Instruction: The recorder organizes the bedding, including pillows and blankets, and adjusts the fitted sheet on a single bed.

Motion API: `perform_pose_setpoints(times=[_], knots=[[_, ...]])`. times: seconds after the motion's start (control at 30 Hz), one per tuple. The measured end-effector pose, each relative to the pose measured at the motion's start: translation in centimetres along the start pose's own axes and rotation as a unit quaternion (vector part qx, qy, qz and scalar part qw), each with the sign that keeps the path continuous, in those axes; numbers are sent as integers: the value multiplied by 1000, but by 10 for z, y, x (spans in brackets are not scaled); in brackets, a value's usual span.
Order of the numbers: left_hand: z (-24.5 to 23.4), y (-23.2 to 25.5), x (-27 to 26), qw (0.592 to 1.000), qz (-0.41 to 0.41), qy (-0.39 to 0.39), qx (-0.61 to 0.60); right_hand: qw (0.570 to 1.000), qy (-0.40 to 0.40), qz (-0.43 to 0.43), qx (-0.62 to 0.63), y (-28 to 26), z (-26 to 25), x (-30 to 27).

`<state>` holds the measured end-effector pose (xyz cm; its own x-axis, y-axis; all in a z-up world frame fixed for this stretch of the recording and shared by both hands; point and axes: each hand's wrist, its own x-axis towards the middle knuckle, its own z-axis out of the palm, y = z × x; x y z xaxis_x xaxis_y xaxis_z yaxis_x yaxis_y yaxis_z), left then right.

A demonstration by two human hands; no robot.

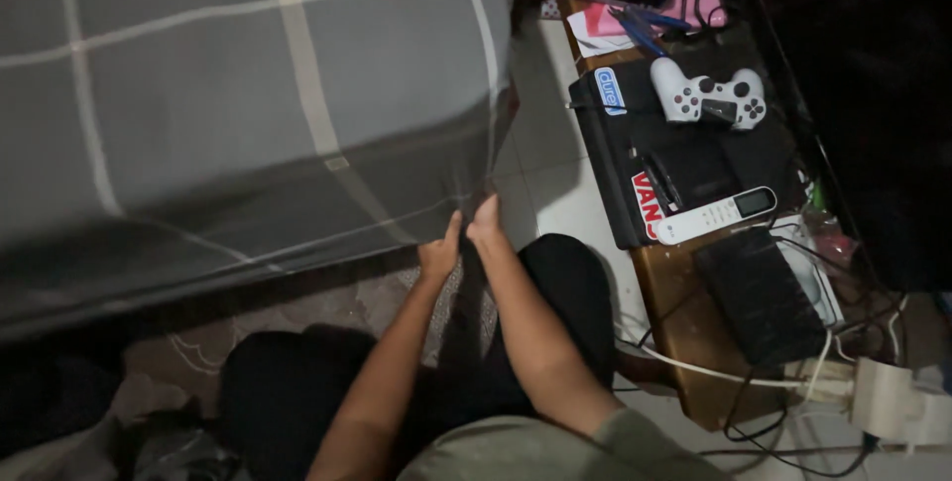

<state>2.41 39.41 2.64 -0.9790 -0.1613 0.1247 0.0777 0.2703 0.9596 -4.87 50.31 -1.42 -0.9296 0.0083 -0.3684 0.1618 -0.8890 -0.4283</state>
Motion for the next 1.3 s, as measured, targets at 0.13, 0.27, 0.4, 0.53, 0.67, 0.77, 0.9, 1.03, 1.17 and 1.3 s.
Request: perform_pose_setpoints(times=[0.13, 0.27, 0.4, 0.53, 0.67, 0.77, 0.9, 1.03, 1.17, 1.3], knots=[[-5, 13, -8, 993, -112, -29, -1, 998, 57, 9, -28, -7, 20, -12], [-4, 2, 3, 995, -64, 8, -76, 999, 22, -7, -32, 2, -2, 2], [-14, 12, 18, 979, -146, -2, -143, 998, -14, -60, -28, 15, -18, 16], [-34, 23, 13, 916, -266, 5, -300, 997, 28, -73, -29, 12, 33, -15], [-61, 46, 16, 862, -261, 68, -430, 998, 26, -63, -16, 13, 38, -25], [-86, 47, 25, 842, -279, 119, -446, 998, -10, -56, 11, 9, 55, -49], [-110, 66, 34, 809, -327, 131, -471, 996, -51, -65, 37, 4, 73, -54], [-120, 64, 41, 841, -285, 126, -442, 997, -37, -61, 19, 2, 101, -71], [-128, 58, 59, 858, -409, 70, -301, 995, 10, -61, 72, 12, 112, -75], [-145, 64, 61, 908, -376, 64, -175, 981, -64, -64, 170, 26, 160, -93]])
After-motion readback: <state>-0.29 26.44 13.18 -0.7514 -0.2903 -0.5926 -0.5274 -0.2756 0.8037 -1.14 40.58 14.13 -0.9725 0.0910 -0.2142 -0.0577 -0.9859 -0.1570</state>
